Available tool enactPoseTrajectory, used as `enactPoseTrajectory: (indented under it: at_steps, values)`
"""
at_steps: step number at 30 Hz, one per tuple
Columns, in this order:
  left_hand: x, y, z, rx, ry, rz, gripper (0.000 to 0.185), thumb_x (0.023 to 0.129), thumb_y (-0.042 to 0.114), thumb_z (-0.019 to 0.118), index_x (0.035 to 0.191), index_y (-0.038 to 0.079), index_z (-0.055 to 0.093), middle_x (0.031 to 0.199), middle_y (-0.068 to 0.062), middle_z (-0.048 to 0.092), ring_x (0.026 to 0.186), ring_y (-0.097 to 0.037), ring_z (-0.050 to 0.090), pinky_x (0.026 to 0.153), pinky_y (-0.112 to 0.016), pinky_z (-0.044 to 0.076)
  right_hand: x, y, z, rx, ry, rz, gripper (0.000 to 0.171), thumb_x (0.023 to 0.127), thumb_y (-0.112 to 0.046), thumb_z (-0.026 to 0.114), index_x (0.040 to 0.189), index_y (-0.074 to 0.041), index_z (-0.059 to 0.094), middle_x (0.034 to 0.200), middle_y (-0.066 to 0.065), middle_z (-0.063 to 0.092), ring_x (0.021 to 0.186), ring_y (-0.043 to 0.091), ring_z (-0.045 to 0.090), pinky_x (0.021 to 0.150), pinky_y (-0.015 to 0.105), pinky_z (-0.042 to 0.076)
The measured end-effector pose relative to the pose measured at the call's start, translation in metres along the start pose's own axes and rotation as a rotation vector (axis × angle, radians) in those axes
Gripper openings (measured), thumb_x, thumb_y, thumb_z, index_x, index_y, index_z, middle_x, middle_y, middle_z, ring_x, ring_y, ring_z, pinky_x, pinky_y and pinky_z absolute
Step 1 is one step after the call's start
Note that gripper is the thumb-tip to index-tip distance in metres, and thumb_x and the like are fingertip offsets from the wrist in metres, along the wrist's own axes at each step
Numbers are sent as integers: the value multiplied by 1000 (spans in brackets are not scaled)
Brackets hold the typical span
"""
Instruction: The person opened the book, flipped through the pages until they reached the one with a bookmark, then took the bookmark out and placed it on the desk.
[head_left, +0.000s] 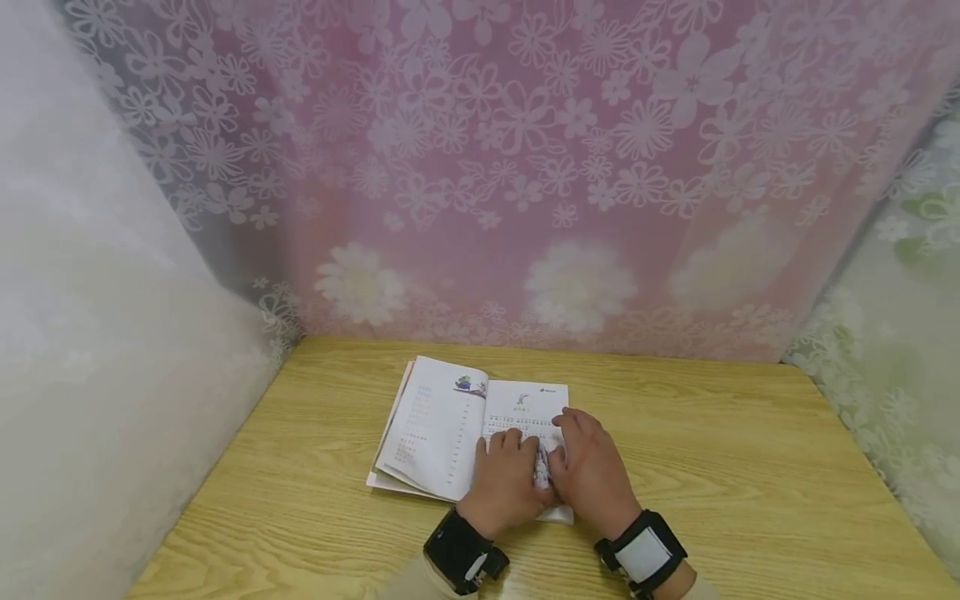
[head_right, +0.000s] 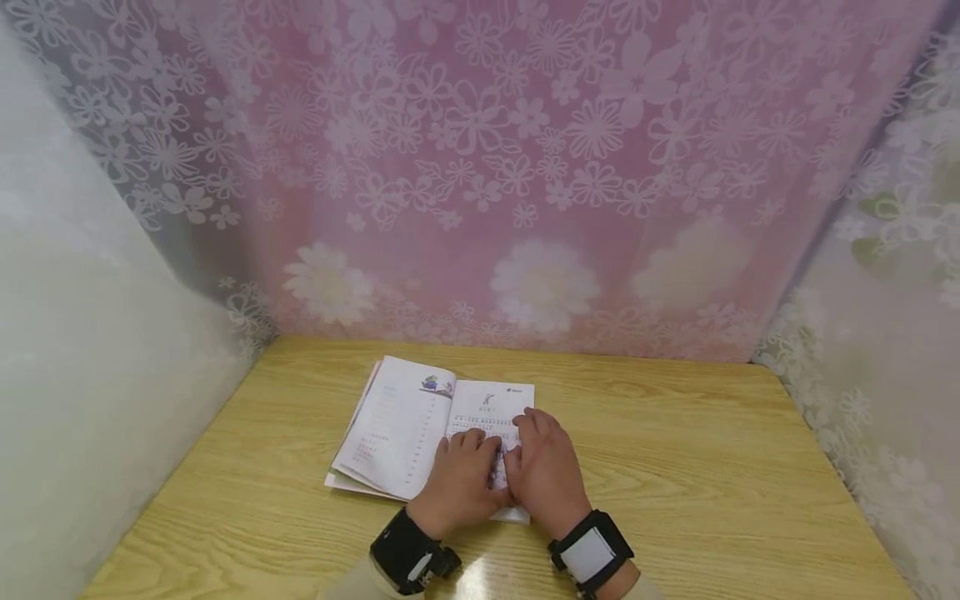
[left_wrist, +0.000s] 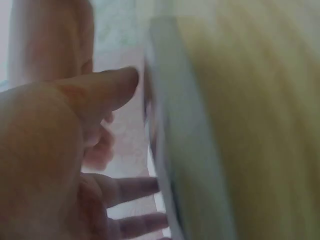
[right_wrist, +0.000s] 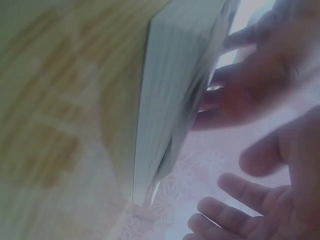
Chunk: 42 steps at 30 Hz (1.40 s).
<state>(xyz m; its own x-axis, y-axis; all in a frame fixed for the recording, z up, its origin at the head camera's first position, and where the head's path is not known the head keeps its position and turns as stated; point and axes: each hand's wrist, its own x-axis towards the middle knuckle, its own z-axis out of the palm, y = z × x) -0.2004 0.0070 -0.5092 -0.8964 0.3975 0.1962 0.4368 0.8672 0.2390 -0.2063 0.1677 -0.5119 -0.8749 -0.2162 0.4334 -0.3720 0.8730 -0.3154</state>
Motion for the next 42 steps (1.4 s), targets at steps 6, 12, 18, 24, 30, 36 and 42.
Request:
enactPoseTrajectory:
  at_steps: [6,12,18,24,30,36,42]
  values:
    - [-3,5,8,35,43,-32,66,80,61,80,119,9,68,121,-15,61,119,-37,56,96,-59,46,1,-2,-1,19,26,4,33,91,-5,67,123,4,62,134,25,59,128,40,58,107,54,48]
    - [2,-6,3,-48,112,-52,51,88,41,80,122,5,67,107,-11,62,98,-31,62,79,-45,53,3,-1,1,67,119,-12,52,87,-5,67,136,8,53,137,29,56,128,42,57,105,55,49]
    - [6,-26,-12,-168,221,-120,67,91,24,77,147,0,50,126,-19,60,105,-34,65,70,-44,59,3,-1,2,70,125,-27,47,86,-7,69,131,4,60,131,24,62,124,40,61,102,55,52]
    - [5,-53,-29,-241,382,-88,81,90,10,71,159,-1,30,146,-28,44,121,-43,56,81,-48,58,2,-3,0,46,32,-35,20,88,-10,70,106,-5,76,122,15,70,120,34,64,104,53,51]
    - [-2,-77,-38,-160,413,-1,73,93,1,64,158,-3,33,160,-37,26,146,-51,32,108,-59,43,-1,-6,0,59,-40,-72,14,89,-10,72,101,-10,78,119,11,73,117,28,68,101,47,55]
    - [-11,-97,-41,-41,311,186,45,82,-14,58,122,4,70,134,-24,63,139,-48,46,118,-65,29,-5,-7,3,32,-119,-110,12,92,-13,72,102,-12,79,117,9,75,115,25,69,99,44,56]
    - [-22,-103,-47,-23,211,132,19,97,4,60,89,13,74,79,-1,72,87,-26,71,113,-64,36,-8,-9,4,15,-165,-128,10,92,-15,73,99,-11,78,114,9,75,112,25,69,96,44,57]
